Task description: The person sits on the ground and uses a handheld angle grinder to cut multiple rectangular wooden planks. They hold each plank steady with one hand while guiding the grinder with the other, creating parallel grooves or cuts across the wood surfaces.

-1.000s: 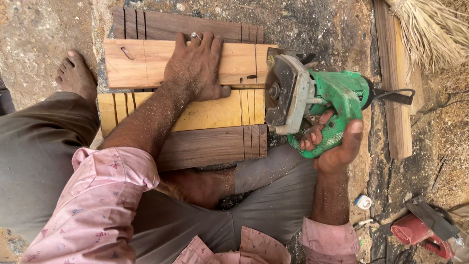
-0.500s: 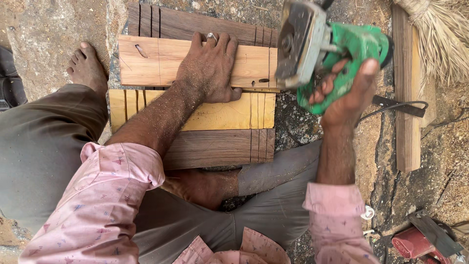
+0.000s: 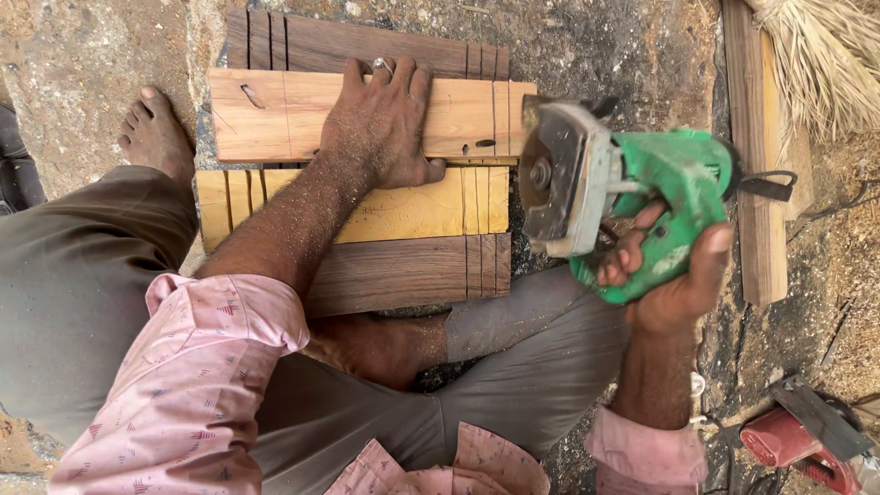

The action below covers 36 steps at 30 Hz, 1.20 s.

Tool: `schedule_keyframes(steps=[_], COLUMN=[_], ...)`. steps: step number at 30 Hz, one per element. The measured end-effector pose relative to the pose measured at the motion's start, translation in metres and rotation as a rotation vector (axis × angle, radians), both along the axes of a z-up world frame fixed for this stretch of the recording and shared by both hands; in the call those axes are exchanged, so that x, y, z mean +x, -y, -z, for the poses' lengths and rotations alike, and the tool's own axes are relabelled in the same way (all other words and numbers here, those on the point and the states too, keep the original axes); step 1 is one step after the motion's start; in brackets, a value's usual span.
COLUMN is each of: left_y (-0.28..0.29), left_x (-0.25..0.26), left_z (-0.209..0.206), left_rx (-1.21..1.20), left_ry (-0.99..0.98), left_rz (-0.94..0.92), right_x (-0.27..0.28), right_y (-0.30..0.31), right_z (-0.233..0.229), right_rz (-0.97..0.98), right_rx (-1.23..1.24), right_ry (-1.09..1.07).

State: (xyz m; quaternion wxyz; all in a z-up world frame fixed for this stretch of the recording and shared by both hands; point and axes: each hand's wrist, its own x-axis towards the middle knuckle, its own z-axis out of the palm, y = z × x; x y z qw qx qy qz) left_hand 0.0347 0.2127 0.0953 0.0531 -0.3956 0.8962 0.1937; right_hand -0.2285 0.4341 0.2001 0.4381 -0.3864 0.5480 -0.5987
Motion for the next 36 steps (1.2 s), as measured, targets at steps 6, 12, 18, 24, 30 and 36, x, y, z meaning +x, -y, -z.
schedule_keyframes(steps=[6, 12, 18, 24, 30, 36], left_y=[0.0, 0.004, 0.005, 0.002, 0.008, 0.026], left_x=[0.0, 0.001, -0.001, -0.002, -0.002, -0.003], left_z=[0.004, 0.004, 0.004, 0.007, 0.0, -0.031], left_rx=[-0.099, -0.035, -0.06, -0.02, -0.08, -0.183], left_ry=[-0.047, -0.011, -0.053, -0.016, 0.006, -0.001], left_rz=[0.0, 0.014, 0.024, 0.022, 0.03, 0.064], right_x=[0.015, 0.014, -0.001, -0.012, -0.057, -0.107], right_y=[-0.002, 0.027, 0.065, 0.145, 0.202, 0.125], right_z=[0.015, 0.022, 0.034, 0.042, 0.001, 0.039], right_rz=[0.143, 0.132, 0.116, 0.217, 0.406, 0.743], right_rx=[0.002, -0.07, -0.111, -0.013, 0.143, -0.033], right_ry=[-0.097, -0.183, -0.222, -0.315, 0.601, 1.238])
